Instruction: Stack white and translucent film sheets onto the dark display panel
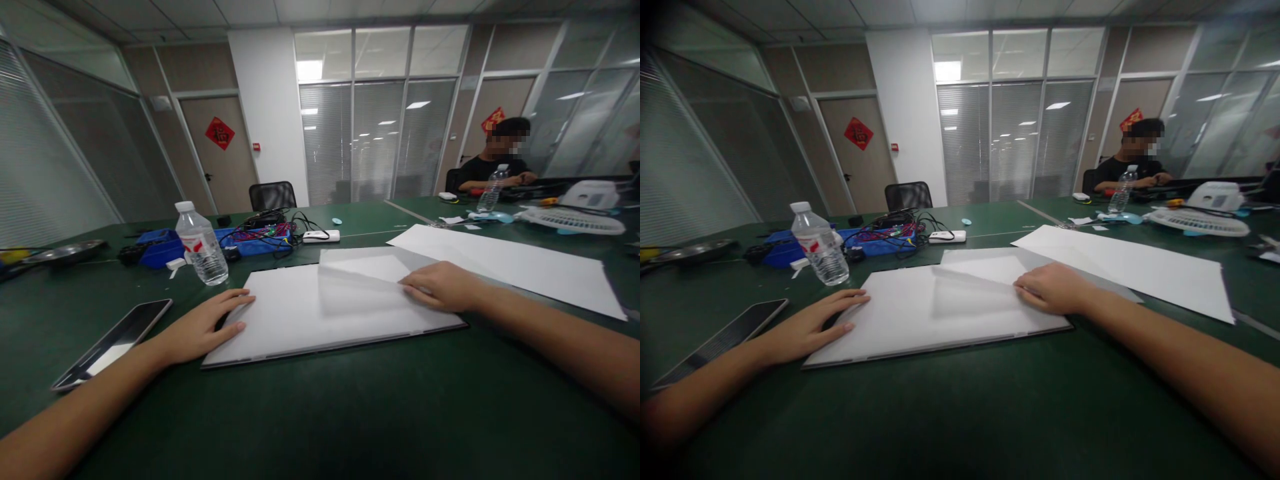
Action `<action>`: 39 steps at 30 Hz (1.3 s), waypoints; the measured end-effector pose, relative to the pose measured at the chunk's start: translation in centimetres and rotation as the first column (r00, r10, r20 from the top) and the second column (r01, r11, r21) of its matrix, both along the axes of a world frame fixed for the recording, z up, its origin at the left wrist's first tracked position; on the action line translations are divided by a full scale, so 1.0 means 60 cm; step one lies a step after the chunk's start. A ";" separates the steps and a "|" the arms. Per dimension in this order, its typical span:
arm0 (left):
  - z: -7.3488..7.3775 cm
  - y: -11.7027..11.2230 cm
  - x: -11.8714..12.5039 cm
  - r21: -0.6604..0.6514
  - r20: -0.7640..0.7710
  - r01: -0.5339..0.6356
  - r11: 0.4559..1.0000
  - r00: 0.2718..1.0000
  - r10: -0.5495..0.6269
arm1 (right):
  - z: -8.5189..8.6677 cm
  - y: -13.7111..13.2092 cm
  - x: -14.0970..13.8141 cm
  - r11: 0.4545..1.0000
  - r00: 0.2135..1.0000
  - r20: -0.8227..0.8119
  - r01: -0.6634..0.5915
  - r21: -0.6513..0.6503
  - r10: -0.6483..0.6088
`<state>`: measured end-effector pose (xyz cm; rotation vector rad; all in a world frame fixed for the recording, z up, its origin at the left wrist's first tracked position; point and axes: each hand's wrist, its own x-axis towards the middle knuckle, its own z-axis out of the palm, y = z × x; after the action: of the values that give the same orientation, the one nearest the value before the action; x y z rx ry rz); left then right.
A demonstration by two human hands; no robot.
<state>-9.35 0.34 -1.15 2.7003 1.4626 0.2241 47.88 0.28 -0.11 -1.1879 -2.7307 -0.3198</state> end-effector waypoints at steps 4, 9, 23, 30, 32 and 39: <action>0.000 0.001 0.000 -0.003 0.010 -0.001 1.000 1.000 0.002 | 0.005 -0.032 -0.046 0.972 0.970 -0.061 -0.236 -0.003 0.236; 0.001 0.001 0.001 0.011 0.017 0.005 1.000 1.000 -0.005 | 0.010 -0.036 -0.049 0.947 0.943 -0.087 -0.322 -0.007 0.320; 0.005 -0.002 0.007 0.015 -0.016 -0.004 1.000 1.000 0.004 | 0.004 -0.004 0.004 0.998 0.990 -0.131 -0.050 -0.045 0.044; 0.006 -0.003 0.008 0.004 -0.010 -0.009 1.000 1.000 0.009 | 0.007 -0.033 -0.052 0.981 0.974 -0.194 -0.142 -0.133 0.115; 0.005 -0.002 0.008 0.004 -0.005 -0.004 1.000 1.000 0.004 | 0.008 -0.030 -0.047 0.990 0.976 -0.201 -0.107 -0.089 0.088; -0.001 0.002 0.001 0.023 0.002 0.012 1.000 1.000 -0.012 | 0.009 -0.004 0.005 0.998 0.990 -0.131 0.061 -0.011 -0.062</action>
<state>-9.29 0.43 -1.22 2.7252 1.4525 0.2441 48.15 0.06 0.44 -1.2499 -2.5898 -0.2303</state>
